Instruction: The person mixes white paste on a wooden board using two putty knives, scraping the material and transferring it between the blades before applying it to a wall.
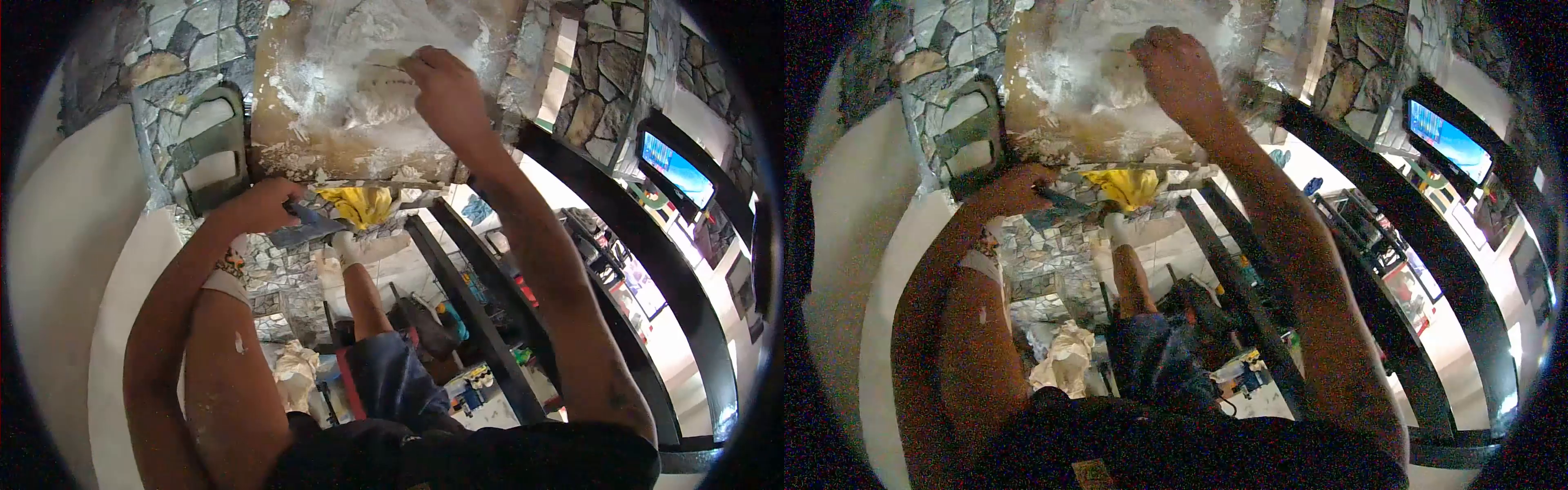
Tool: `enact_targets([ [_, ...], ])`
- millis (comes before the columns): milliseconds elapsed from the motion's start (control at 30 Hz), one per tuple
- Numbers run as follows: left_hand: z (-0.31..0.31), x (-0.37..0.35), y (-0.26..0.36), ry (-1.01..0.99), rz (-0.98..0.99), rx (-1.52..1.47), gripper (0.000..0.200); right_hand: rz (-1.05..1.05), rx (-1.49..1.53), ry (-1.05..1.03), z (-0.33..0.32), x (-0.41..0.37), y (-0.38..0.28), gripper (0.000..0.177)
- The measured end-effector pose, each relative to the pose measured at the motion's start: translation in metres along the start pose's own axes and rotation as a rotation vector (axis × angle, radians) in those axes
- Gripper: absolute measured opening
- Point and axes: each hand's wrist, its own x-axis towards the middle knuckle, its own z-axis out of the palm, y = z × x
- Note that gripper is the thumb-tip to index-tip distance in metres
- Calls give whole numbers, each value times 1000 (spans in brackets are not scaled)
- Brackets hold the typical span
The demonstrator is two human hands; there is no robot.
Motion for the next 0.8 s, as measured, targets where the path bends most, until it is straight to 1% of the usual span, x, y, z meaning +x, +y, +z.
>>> enact_targets([
  [33, 0, 0, -3, 19, 11, -11, 48, 57, -50, -152, 14, 5, -5, 31],
  [67, 0, 0, -3, 79, 67, -62, 42, 121, -99, -294, 22, 6, -6, 32],
  [100, 3, -3, -3, 141, 120, -109, 36, -77, -183, -33, 23, -9, -13, 28],
  [133, 4, -5, -4, 199, 170, -161, 29, -114, -110, 23, 24, -5, -6, 26],
  [200, 2, -4, 0, 132, 120, -79, 31, -170, 37, 104, 21, -6, 8, 22],
  [233, -1, -4, 3, 109, 94, -40, 32, -124, 11, 33, 5, 5, 10, 17],
  [267, -1, -2, 1, 135, 103, -67, 32, -70, -41, 10, 8, 9, 5, 17],
  [333, 4, -3, -4, 178, 118, -124, 31, 43, -141, -43, 27, 7, -6, 24],
  [367, 2, -2, -6, 170, 117, -115, 30, -17, -181, -89, 33, -6, -11, 21],
  [467, 4, 0, -9, 116, 96, -76, 26, -159, 25, 65, 25, -21, -2, 17],
  [500, 2, 2, -6, 91, 87, -51, 25, -186, -6, -10, 11, -10, 2, 18],
  [533, 1, 4, -6, 72, 71, -29, 25, -162, -10, 15, 1, -1, 2, 18],
  [600, 7, 4, -12, 183, 162, -74, 24, -127, -4, 59, -6, 16, -8, 19],
  [633, 10, 3, -15, 237, 206, -94, 24, -153, -28, 59, 4, 17, -13, 18],
  [667, 10, 3, -18, 177, 152, -72, 28, -237, -40, 88, 15, 10, -14, 18],
  [700, 3, 0, -9, 113, 102, -46, 34, -314, -54, 119, 29, -2, -9, 18],
  [733, -2, -2, -5, 55, 55, -19, 40, -394, -72, 153, 28, -6, -8, 18],
  [767, -2, -2, -8, 107, 96, -15, 34, -241, -2, -114, 25, -6, 0, 20],
  [800, 3, 1, -13, 153, 142, -12, 28, -276, -39, -86, 15, -3, 1, 19],
])
